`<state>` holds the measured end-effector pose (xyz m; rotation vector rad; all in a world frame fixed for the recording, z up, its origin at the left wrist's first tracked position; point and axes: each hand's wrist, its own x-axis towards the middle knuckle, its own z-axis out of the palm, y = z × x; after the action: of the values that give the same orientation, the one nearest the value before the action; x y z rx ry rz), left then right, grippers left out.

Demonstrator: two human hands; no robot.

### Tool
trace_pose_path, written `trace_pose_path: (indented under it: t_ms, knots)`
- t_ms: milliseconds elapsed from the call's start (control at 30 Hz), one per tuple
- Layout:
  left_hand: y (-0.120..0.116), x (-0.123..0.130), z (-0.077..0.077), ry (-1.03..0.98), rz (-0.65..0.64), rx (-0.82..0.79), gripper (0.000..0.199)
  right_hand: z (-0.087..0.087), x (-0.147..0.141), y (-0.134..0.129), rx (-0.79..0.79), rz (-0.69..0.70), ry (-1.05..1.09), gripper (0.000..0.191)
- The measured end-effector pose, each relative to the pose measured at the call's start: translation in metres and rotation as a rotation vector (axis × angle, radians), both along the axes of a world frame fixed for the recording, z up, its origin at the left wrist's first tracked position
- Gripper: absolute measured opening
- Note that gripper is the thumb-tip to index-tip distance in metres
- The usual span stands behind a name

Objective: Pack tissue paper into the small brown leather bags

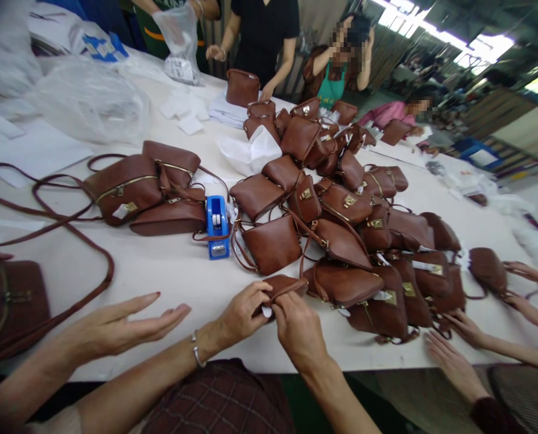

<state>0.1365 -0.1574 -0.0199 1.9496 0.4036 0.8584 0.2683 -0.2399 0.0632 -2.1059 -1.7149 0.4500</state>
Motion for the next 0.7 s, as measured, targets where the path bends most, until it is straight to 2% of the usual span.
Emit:
trace_pose_path:
  t_ms: [133,200,233,300,367,467,567,633,700]
  knots:
    - [0.009,-0.008,0.012,-0.029,-0.117,-0.230,0.028,-0.001,0.012,0.004,-0.155,-0.195,0.225,0.022]
    - [0.012,-0.016,0.018,0.019,-0.141,-0.316,0.037,-0.001,0.015,0.006,-0.221,-0.249,0.308,0.027]
    - [0.012,-0.020,0.020,0.055,-0.133,-0.330,0.033,-0.001,0.015,0.007,-0.233,-0.254,0.332,0.028]
    - [0.009,-0.027,0.023,0.116,-0.091,-0.321,0.023,-0.001,0.013,0.007,-0.227,-0.241,0.341,0.028]
    - [0.004,-0.030,0.024,0.143,-0.046,-0.308,0.038,0.001,0.011,0.007,-0.218,-0.227,0.331,0.026]
    - [-0.008,-0.023,0.024,0.142,0.089,-0.351,0.042,0.002,0.010,0.007,-0.218,-0.213,0.303,0.023]
    - [-0.018,-0.009,0.024,0.126,0.246,-0.414,0.025,0.001,0.012,0.008,-0.197,-0.160,0.214,0.018]
    - [-0.022,-0.001,0.023,0.102,0.292,-0.404,0.014,0.000,0.013,0.009,-0.192,-0.120,0.167,0.016]
    - [-0.023,0.003,0.021,0.079,0.321,-0.371,0.015,-0.001,0.015,0.009,-0.200,-0.087,0.157,0.014]
